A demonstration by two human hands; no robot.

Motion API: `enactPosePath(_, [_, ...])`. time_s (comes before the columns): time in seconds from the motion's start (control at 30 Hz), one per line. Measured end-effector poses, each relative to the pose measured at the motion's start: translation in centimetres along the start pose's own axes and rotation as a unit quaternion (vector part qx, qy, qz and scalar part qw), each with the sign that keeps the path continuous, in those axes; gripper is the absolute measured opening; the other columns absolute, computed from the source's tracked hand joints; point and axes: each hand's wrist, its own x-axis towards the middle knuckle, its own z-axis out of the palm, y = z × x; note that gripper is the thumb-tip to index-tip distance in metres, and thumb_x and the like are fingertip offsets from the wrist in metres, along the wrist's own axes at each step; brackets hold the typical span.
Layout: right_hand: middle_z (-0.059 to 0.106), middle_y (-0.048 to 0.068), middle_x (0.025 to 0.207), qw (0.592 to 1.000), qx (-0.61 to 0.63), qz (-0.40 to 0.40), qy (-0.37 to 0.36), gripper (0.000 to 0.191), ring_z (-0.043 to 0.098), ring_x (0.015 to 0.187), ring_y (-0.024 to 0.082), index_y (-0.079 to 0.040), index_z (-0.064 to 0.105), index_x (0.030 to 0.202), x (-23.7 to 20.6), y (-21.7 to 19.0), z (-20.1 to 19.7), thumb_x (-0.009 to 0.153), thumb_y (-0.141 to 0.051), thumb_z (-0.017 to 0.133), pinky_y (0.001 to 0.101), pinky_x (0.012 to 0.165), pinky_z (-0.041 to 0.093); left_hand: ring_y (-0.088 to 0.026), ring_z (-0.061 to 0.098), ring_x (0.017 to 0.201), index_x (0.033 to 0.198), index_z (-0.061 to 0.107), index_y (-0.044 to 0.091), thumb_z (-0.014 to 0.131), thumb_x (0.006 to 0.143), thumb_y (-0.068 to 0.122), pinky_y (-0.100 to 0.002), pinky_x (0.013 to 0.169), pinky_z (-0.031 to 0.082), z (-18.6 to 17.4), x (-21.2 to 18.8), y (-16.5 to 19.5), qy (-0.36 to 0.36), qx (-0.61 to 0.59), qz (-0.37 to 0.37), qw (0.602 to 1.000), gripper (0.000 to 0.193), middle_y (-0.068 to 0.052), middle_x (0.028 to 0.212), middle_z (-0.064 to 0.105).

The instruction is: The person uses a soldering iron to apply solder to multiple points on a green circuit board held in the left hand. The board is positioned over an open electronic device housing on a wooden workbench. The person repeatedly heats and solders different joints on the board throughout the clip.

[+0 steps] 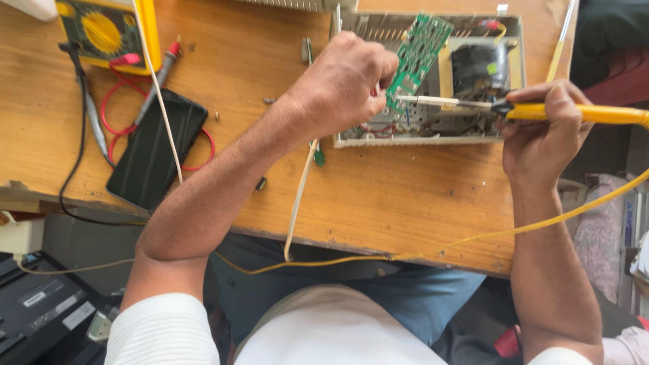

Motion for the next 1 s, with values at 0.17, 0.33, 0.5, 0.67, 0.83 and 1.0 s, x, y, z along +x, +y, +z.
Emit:
enactPosePath(0.17, [0.069, 0.022, 0.092, 1.000, 0.006, 0.011, 0.018, 0.036, 0.061, 0.062, 0.017, 0.007, 0.062, 0.099, 0.6, 0.1, 0.6, 0.119, -0.023, 0.058, 0.0259, 0.057, 0.051, -0.022, 0.063, 0.075, 0.079, 0.068, 0.008, 0.073, 0.086, 0.006, -0.044, 0.088, 0.052, 0.0, 0.4, 0.1, -0.021, 0.010, -0.026, 0.999, 0.008, -0.008, 0.078, 0.064])
enactPosePath(0.33, [0.070, 0.019, 0.090, 1.000, -0.001, -0.008, -0.011, 0.037, 0.061, 0.063, 0.016, 0.006, 0.064, 0.100, 0.5, 0.4, 0.6, 0.122, -0.023, 0.058, 0.0260, 0.058, 0.051, -0.022, 0.056, 0.082, 0.085, 0.069, 0.010, 0.073, 0.089, 0.012, -0.044, 0.093, 0.047, 0.3, 0.1, 0.3, -0.071, 0.032, -0.075, 0.994, 0.006, -0.006, 0.079, 0.061])
enactPosePath(0.5, [0.070, 0.017, 0.091, 1.000, -0.003, 0.011, -0.006, 0.031, 0.062, 0.065, 0.017, 0.004, 0.064, 0.100, 0.8, 0.3, 0.6, 0.121, -0.019, 0.060, 0.0275, 0.058, 0.052, -0.021, 0.056, 0.082, 0.081, 0.069, 0.010, 0.073, 0.088, 0.009, -0.046, 0.095, 0.046, 0.2, -0.1, -0.1, -0.040, 0.023, -0.036, 0.998, 0.008, -0.006, 0.080, 0.061])
enactPosePath(0.67, [0.070, 0.017, 0.093, 1.000, -0.004, 0.021, 0.007, 0.026, 0.062, 0.066, 0.017, 0.002, 0.064, 0.100, 1.1, 0.1, 0.9, 0.118, -0.016, 0.061, 0.0280, 0.059, 0.052, -0.021, 0.057, 0.082, 0.081, 0.068, 0.011, 0.075, 0.086, 0.010, -0.046, 0.097, 0.044, 0.2, -0.1, -0.2, -0.037, 0.022, -0.031, 0.999, 0.009, -0.006, 0.081, 0.061])
enactPosePath(0.83, [0.070, 0.016, 0.092, 1.000, -0.011, 0.017, -0.006, 0.028, 0.061, 0.068, 0.016, 0.004, 0.064, 0.100, 0.9, 0.1, 0.9, 0.119, -0.016, 0.060, 0.0280, 0.059, 0.051, -0.021, 0.058, 0.082, 0.080, 0.068, 0.012, 0.074, 0.086, 0.009, -0.045, 0.098, 0.044, 0.3, -0.2, -0.4, -0.033, 0.029, -0.019, 0.999, 0.009, -0.005, 0.081, 0.062])
enactPosePath(1.0, [0.069, 0.015, 0.090, 1.000, -0.024, 0.006, -0.015, 0.028, 0.063, 0.068, 0.017, 0.004, 0.065, 0.099, 1.2, 0.0, 1.1, 0.119, -0.015, 0.059, 0.0273, 0.059, 0.050, -0.023, 0.060, 0.083, 0.080, 0.068, 0.010, 0.076, 0.084, 0.010, -0.045, 0.098, 0.043, -0.1, -0.1, -0.5, -0.025, 0.019, -0.007, 0.999, 0.009, -0.006, 0.083, 0.065])
